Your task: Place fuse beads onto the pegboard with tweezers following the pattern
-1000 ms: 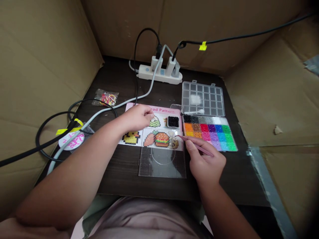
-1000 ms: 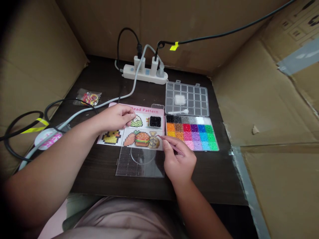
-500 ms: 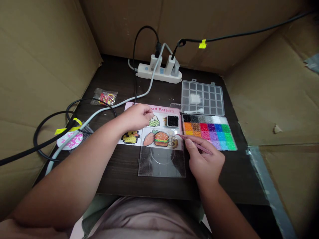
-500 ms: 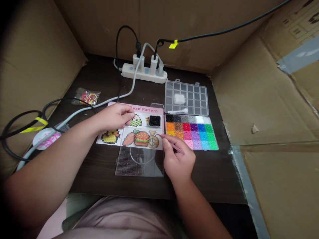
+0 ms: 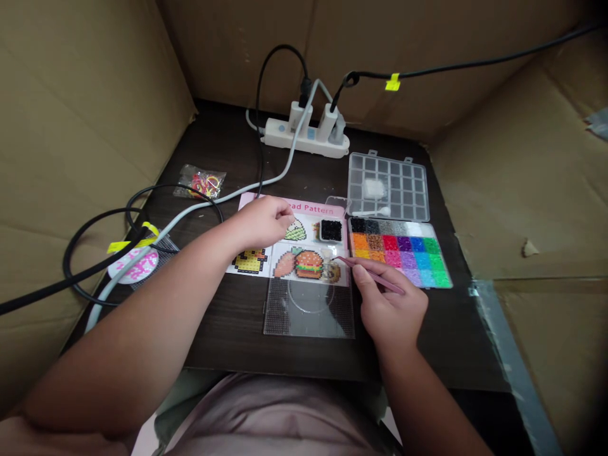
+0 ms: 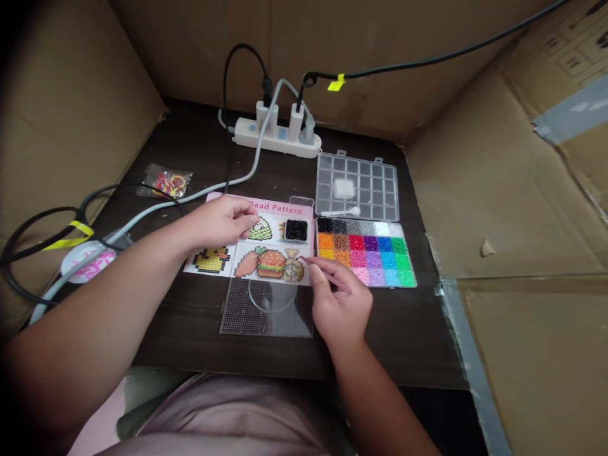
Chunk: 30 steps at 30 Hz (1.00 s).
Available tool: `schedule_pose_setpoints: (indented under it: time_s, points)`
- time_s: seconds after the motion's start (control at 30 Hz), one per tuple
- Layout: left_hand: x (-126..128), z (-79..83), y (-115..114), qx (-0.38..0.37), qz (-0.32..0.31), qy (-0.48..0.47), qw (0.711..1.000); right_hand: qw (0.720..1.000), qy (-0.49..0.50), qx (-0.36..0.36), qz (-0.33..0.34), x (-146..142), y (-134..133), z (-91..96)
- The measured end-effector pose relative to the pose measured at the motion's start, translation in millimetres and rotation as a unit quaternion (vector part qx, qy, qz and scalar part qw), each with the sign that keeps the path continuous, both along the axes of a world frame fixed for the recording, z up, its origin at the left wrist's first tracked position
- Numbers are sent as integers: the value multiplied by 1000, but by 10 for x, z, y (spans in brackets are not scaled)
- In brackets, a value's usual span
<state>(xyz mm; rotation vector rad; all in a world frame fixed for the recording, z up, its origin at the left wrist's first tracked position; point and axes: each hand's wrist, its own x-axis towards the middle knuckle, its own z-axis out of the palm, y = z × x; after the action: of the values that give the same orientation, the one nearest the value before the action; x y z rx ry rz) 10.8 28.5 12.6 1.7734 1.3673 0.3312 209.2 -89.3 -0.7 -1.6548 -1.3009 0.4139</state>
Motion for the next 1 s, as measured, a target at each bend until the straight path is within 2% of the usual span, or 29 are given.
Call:
schedule_pose_setpoints:
  time_s: [0.33,0.57,0.7,0.9,1.0]
  points:
    - [0,3,-3,-1,-1,-4,1000,1000,3,-6,0,7,-4,-2]
    - [-8,-6,10,-12,-5,-16,1000,999,39,-3,-11,19,-2,-44]
    - [-17,-11,17,-43,4,-41,998,999,35,9,-18,16,8,-48]
    - [0,82,6,-123,50,-94,987,999,-19,5,-38,5,3,-20]
    - [0,101,13,-140,59,-101,983,999,-8,0,-47,-7,0,-9]
